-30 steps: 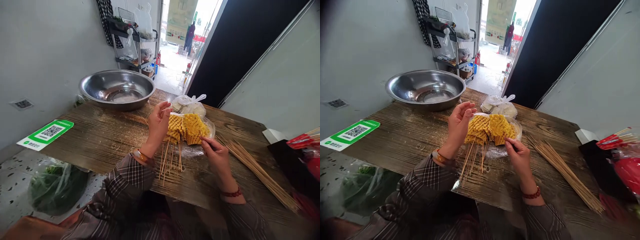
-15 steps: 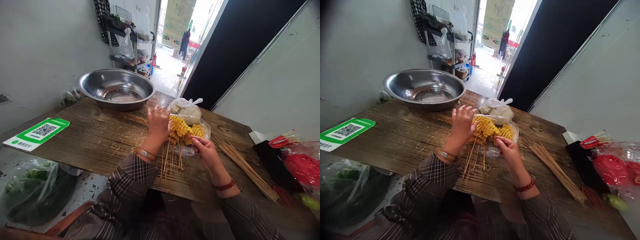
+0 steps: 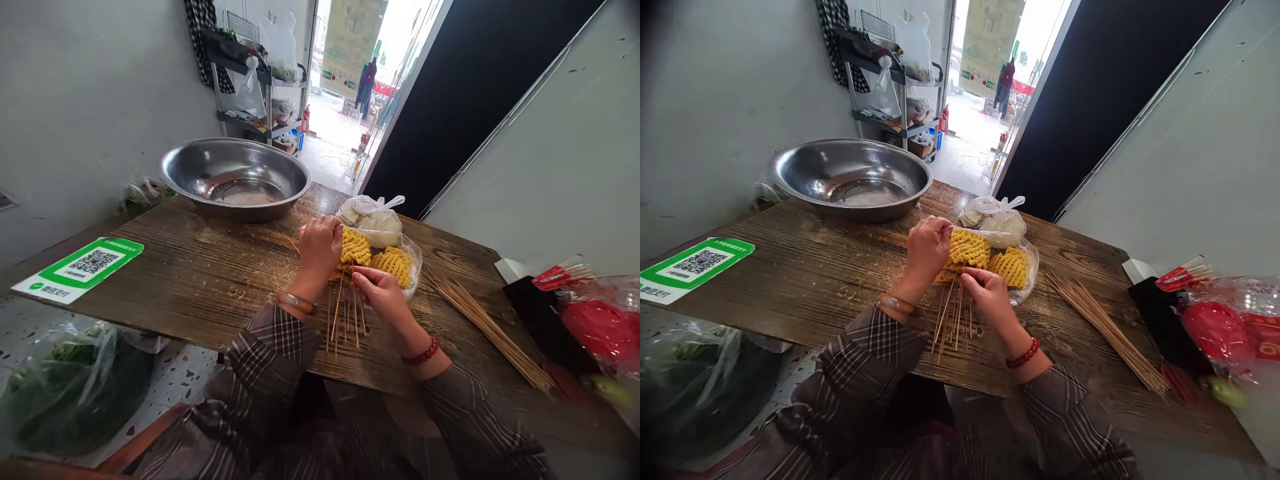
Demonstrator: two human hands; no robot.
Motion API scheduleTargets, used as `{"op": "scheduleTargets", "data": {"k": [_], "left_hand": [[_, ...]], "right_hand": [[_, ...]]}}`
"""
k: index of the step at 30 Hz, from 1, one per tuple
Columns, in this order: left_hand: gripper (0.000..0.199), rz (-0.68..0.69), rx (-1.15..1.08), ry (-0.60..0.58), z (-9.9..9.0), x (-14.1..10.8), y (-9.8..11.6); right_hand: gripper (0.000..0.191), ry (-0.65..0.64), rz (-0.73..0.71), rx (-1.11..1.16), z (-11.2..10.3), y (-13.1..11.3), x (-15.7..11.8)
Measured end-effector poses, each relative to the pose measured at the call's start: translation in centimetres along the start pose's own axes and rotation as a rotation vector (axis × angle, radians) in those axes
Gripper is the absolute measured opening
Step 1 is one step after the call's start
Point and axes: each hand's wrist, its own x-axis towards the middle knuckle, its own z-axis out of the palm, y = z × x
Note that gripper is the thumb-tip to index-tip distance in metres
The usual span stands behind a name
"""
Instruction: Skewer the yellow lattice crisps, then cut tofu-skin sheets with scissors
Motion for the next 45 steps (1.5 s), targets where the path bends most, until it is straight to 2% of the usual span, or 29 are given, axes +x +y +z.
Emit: {"op": "scheduleTargets", "data": {"k": [6, 10, 13, 16, 19, 21, 23, 25, 27, 30, 39, 45], "left_hand": [[0.019, 0.087, -0.053, -0.016, 0.5, 0.0, 0.3], [0.014, 0.149, -0.069, -0.022, 1.1, 0.1, 0.2], [0.018, 0.209, -0.152, 0.024, 1.4, 0.2, 0.2], [0.019, 0.298, -0.254, 0.112, 1.4, 0.1, 0.6], [0.015, 0.373, -0.388, 0.089, 1.2, -0.4, 1.7], [0.014, 0.401, -0.496, -0.028, 1.1, -1.0, 2.6], [0.016, 0.431, -0.583, -0.191, 1.1, -1.5, 3.3], [0.019, 0.466, -0.616, -0.338, 1.5, -2.0, 3.6], [0.023, 0.477, -0.575, -0.436, 1.9, -2.3, 3.6], [0.029, 0.415, -0.45, -0.495, 2.7, -2.4, 3.2], [0.032, 0.236, -0.469, -0.395, 3.9, -2.6, 2.4], [0.03, 0.229, -0.446, -0.384, 3.8, -2.7, 2.6]], "right_hand": [[0.037, 0.015, -0.103, -0.156, 0.1, 0.5, 1.8], [0.02, -0.016, -0.312, -0.371, 0.5, 0.5, 3.0], [0.022, -0.039, -0.398, -0.439, -0.6, 0.2, 2.3], [0.028, 0.077, -0.381, -0.446, -3.9, 0.2, 1.2], [0.035, 0.266, -0.347, -0.548, -9.4, 0.8, 0.7], [0.039, 0.427, -0.347, -0.744, -13.5, 1.6, 0.7], [0.04, 0.51, -0.328, -0.811, -17.2, 2.4, 0.9], [0.039, 0.559, -0.313, -0.875, -20.0, 3.2, 1.1], [0.037, 0.584, -0.298, -0.946, -21.6, 3.8, 1.5], [0.036, 0.584, -0.273, -1.064, -22.2, 4.6, 2.2], [0.026, 0.55, -0.169, -1.43, -21.2, 5.5, 5.0], [0.027, 0.521, -0.15, -1.542, -21.1, 5.9, 5.6]]}}
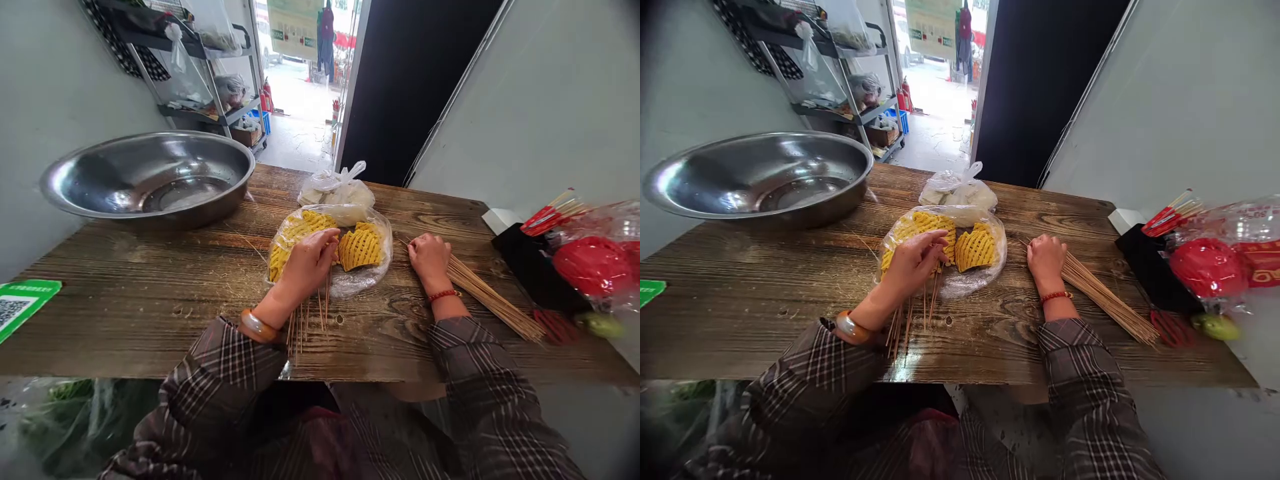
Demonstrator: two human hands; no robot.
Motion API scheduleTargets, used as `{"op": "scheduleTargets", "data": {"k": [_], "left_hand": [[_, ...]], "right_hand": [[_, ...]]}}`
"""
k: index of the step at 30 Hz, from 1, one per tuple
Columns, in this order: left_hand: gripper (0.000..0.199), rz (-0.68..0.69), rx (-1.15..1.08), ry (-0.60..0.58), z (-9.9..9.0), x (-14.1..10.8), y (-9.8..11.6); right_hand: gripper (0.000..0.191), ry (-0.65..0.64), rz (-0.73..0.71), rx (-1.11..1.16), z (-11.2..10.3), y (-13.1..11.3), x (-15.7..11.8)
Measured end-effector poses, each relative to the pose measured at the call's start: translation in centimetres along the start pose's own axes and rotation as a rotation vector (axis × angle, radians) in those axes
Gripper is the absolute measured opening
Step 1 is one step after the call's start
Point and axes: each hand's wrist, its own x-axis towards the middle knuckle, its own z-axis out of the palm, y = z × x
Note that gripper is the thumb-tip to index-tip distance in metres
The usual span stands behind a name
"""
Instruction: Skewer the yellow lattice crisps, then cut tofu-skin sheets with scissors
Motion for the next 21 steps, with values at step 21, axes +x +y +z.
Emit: {"op": "scheduleTargets", "data": {"k": [21], "left_hand": [[0.028, 0.057, 0.414, -0.271, 0.5, 1.8, 2.8]], "right_hand": [[0.028, 0.621, -0.314, 0.578, -5.3, -3.8, -1.8]]}}
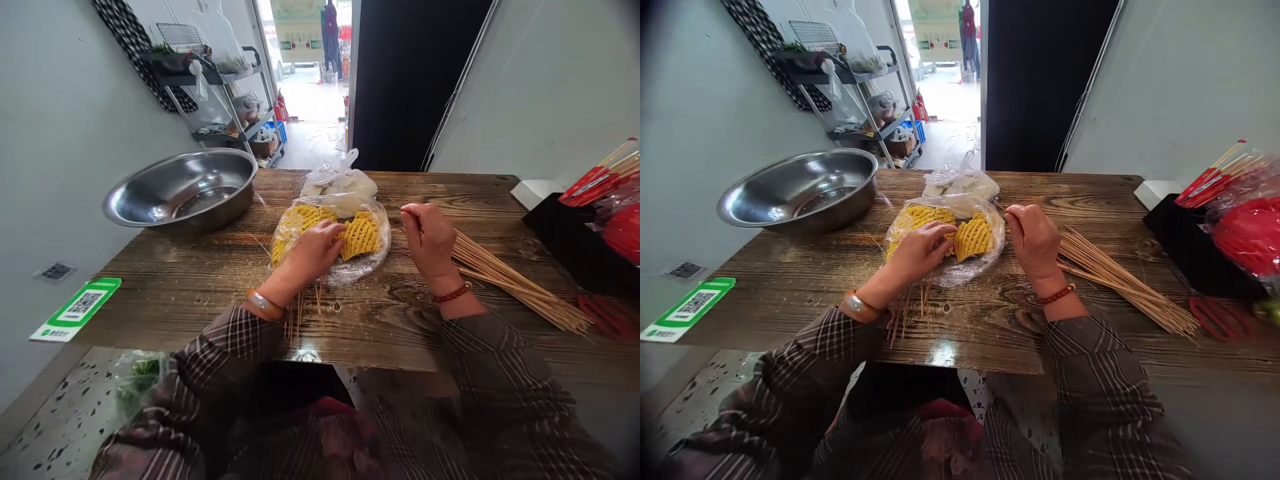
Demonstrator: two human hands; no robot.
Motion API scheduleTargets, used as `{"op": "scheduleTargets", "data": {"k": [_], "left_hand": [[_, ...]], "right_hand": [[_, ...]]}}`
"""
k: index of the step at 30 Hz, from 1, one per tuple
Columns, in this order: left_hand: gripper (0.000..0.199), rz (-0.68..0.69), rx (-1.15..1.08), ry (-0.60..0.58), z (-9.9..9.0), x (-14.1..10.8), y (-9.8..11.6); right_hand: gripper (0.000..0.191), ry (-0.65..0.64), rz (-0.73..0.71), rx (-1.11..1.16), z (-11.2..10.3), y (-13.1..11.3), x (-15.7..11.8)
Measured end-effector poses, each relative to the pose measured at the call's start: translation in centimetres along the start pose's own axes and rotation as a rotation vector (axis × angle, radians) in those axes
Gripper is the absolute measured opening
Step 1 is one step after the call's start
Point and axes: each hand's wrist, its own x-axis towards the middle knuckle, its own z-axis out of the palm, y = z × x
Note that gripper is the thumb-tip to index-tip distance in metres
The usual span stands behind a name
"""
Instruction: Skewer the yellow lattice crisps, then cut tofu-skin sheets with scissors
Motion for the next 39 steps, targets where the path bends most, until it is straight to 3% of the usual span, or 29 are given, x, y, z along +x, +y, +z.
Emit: {"op": "scheduleTargets", "data": {"k": [6, 12, 22, 30, 33, 39], "left_hand": [[0.039, 0.02, 0.24, -0.104, 1.1, 2.9, 1.0], [0.051, -0.082, 0.232, -0.22, 2.4, 4.6, 0.3], [0.037, -0.202, 0.318, -0.129, 2.2, 4.9, 0.9], [0.024, -0.192, 0.059, -0.056, 1.2, 4.3, 1.3], [0.026, -0.119, -0.103, -0.027, 0.2, 4.3, 1.8], [0.031, -0.016, -0.248, -0.021, -1.6, 4.2, 2.9]], "right_hand": [[0.031, -0.077, -0.032, -0.033, 0.0, -1.3, -0.4], [0.033, -0.114, -0.041, -0.024, -0.1, -2.0, -0.5], [0.032, -0.134, -0.032, 0.004, -0.3, -2.2, -0.6], [0.032, -0.201, -0.007, -0.006, 0.2, -2.3, -1.0], [0.032, -0.221, 0.034, 0.014, 0.5, -2.4, -1.2], [0.037, -0.179, 0.003, 0.229, 0.9, -2.2, -1.3]]}}
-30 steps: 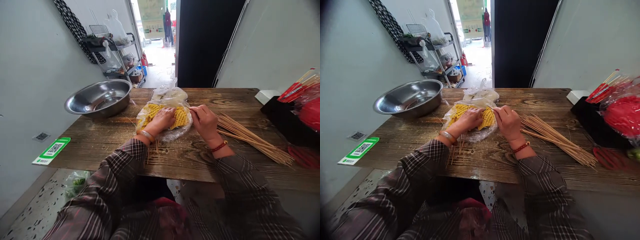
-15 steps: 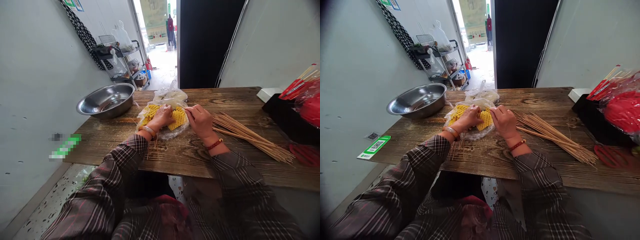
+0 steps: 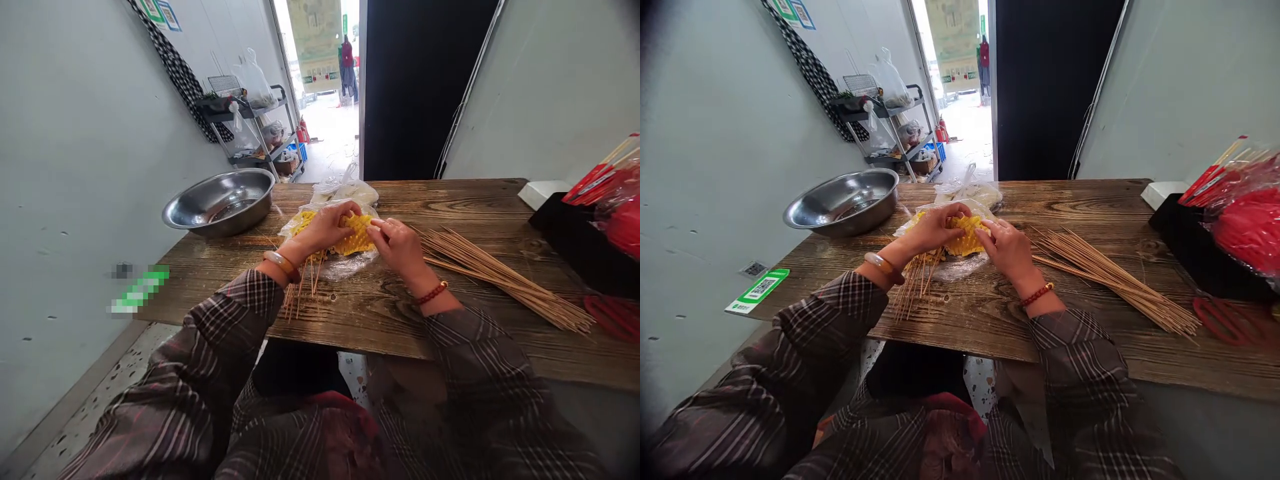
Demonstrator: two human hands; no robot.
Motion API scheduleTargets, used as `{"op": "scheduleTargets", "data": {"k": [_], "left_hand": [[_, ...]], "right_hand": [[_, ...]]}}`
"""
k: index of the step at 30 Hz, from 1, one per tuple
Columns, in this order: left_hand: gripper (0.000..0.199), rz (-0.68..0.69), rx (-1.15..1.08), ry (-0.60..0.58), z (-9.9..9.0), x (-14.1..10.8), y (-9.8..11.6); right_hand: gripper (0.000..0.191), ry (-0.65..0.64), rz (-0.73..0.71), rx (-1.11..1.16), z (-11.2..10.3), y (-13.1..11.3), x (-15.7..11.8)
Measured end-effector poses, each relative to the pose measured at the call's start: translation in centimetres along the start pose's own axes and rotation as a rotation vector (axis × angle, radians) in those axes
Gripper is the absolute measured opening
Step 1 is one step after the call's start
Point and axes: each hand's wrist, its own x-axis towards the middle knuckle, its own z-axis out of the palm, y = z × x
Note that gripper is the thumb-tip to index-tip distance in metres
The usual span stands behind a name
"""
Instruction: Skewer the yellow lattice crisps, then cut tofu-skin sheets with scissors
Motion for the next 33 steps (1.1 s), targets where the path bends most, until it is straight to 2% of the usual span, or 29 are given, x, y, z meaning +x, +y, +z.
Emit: {"op": "scheduleTargets", "data": {"k": [6, 11, 15, 19, 26, 29, 33], "left_hand": [[0.052, -0.064, -0.215, 0.034, -0.2, -0.2, 0.2], [0.051, -0.17, -0.516, 0.035, -0.2, -0.9, -0.3], [0.053, -0.226, -0.816, -0.08, 0.0, -1.9, -0.2], [0.031, -0.239, -0.826, -0.181, 0.5, -2.9, 0.5], [0.023, -0.217, -0.866, -0.027, 2.1, -3.6, 0.3], [0.025, -0.217, -0.991, 0.014, 2.3, -3.5, 0.3], [0.024, -0.3, -1.216, 0.06, 1.9, -3.6, 0.7]], "right_hand": [[0.027, -0.038, 0.015, 0.159, 0.0, 0.0, 0.3], [0.018, -0.013, 0.054, 0.188, -0.4, -0.2, 0.5], [0.023, 0.062, 0.147, 0.236, -0.7, -0.6, 0.6], [0.03, 0.112, 0.225, 0.293, -0.9, -0.8, 0.8], [0.034, 0.153, 0.321, 0.361, -1.0, -0.9, 1.0], [0.031, 0.129, 0.277, 0.354, -1.0, -0.9, 0.9], [0.036, 0.082, 0.232, 0.362, -0.7, -0.8, 0.5]]}}
